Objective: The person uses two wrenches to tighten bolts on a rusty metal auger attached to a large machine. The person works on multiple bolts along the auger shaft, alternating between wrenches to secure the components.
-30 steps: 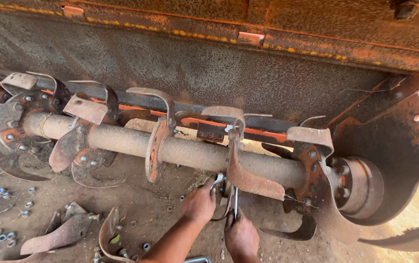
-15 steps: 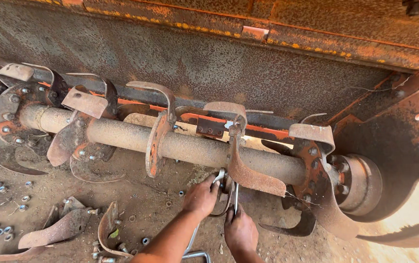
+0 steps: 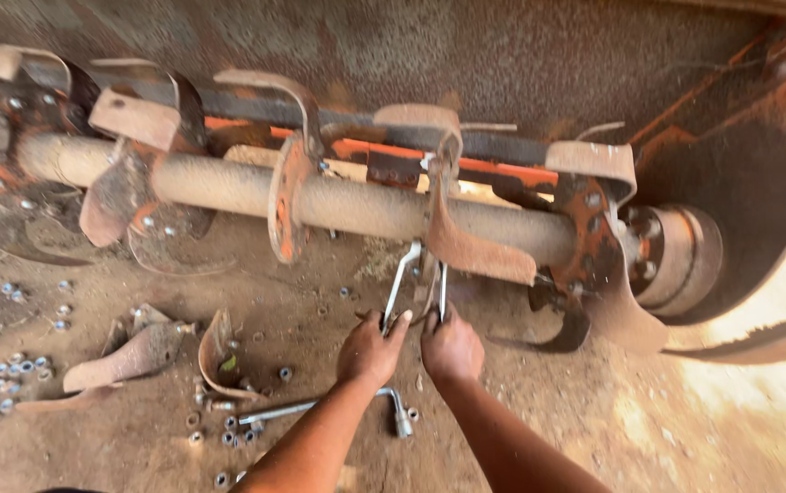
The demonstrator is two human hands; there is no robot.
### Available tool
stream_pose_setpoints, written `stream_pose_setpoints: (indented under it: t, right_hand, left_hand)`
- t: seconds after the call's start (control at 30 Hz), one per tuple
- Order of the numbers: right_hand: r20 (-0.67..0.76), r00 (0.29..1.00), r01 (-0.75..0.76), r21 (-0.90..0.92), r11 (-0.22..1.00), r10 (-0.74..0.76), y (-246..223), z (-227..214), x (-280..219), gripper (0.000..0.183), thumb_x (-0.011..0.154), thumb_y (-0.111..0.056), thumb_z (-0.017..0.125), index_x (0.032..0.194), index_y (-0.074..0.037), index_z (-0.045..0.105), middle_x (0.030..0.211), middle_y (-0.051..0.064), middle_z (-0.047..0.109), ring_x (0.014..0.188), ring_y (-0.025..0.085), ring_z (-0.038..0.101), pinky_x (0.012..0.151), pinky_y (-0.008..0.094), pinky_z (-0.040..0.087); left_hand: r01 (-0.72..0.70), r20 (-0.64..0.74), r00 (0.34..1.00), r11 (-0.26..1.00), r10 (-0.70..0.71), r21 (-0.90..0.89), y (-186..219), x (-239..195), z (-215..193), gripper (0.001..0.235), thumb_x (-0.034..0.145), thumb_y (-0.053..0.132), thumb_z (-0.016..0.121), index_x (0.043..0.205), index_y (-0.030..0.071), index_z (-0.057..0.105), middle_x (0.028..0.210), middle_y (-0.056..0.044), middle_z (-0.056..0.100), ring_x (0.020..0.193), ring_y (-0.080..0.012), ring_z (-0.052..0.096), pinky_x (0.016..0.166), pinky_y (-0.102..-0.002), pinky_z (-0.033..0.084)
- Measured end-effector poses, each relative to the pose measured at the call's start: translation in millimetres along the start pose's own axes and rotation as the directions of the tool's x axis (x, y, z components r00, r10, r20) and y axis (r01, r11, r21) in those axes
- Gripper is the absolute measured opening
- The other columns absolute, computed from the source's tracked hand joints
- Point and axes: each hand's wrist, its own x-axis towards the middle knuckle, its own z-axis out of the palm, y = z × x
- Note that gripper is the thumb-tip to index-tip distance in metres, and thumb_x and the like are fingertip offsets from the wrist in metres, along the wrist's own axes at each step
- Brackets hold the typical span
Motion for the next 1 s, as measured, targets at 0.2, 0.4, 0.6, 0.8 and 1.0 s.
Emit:
stream_pose_setpoints:
  t: [0.2, 0.4, 0.6, 0.8, 1.0]
  right_hand:
    - [0.136, 0.986, -0.087, -0.083, 0.993, 0.098, -8.0, 0.2, 8.2, 0.045, 0.106, -0.044, 0.043, 0.125, -0.009, 0.065, 0.097, 0.021, 0.075, 0.092, 0.034, 0.075, 0.089, 0.048, 0.059]
    - [0.026, 0.999, -0.032, -0.022, 0.999, 0.033, -6.4, 0.6, -5.0, 0.039, 0.102, -0.041, 0.048, 0.118, -0.013, 0.070, 0.097, 0.021, 0.075, 0.093, 0.038, 0.073, 0.088, 0.050, 0.057]
    - [-0.047, 0.998, 0.036, 0.040, 0.999, -0.034, -6.0, -9.6, -4.1, 0.031, 0.099, -0.038, 0.052, 0.115, -0.017, 0.070, 0.097, 0.023, 0.074, 0.095, 0.043, 0.070, 0.086, 0.054, 0.055]
    - [-0.064, 0.997, 0.051, 0.102, 0.993, -0.045, -10.2, -5.6, -4.2, 0.031, 0.098, -0.036, 0.052, 0.117, -0.017, 0.069, 0.095, 0.021, 0.075, 0.091, 0.042, 0.071, 0.083, 0.054, 0.055]
    - [0.103, 0.994, -0.033, 0.040, 0.999, 0.029, -14.9, -3.6, -2.0, 0.033, 0.106, -0.037, 0.043, 0.121, -0.015, 0.063, 0.091, 0.018, 0.075, 0.081, 0.034, 0.075, 0.079, 0.049, 0.060]
  left_hand:
    - [0.092, 0.159, 0.981, 0.985, -0.115, 0.143, -29.1, -33.1, -4.4, 0.078, 0.090, 0.077, 0.045, 0.129, 0.010, 0.059, 0.118, -0.019, 0.072, 0.109, -0.0360, 0.071, 0.092, -0.049, 0.056]
    - [0.124, 0.260, 0.944, 0.950, -0.202, 0.288, -33.6, -38.6, -3.6, 0.078, 0.087, 0.079, 0.053, 0.122, 0.009, 0.062, 0.116, -0.017, 0.072, 0.106, -0.0338, 0.070, 0.090, -0.047, 0.056]
    - [0.046, 0.334, 0.919, 0.898, -0.210, 0.438, 6.0, -59.8, -39.4, 0.075, 0.087, 0.078, 0.056, 0.105, 0.006, 0.070, 0.094, -0.011, 0.071, 0.087, -0.0267, 0.071, 0.076, -0.042, 0.056]
    - [0.043, 0.467, 0.884, 0.995, 0.006, -0.093, 66.3, -80.7, -150.0, 0.069, 0.090, 0.066, 0.055, 0.104, 0.002, 0.076, 0.067, 0.000, 0.065, 0.056, -0.0124, 0.059, 0.055, -0.034, 0.053]
    - [0.163, 0.585, 0.806, 0.984, -0.091, -0.072, 82.8, -51.8, -178.0, 0.060, 0.094, 0.054, 0.052, 0.123, 0.003, 0.063, 0.060, -0.008, 0.062, 0.045, -0.0165, 0.057, 0.047, -0.033, 0.048]
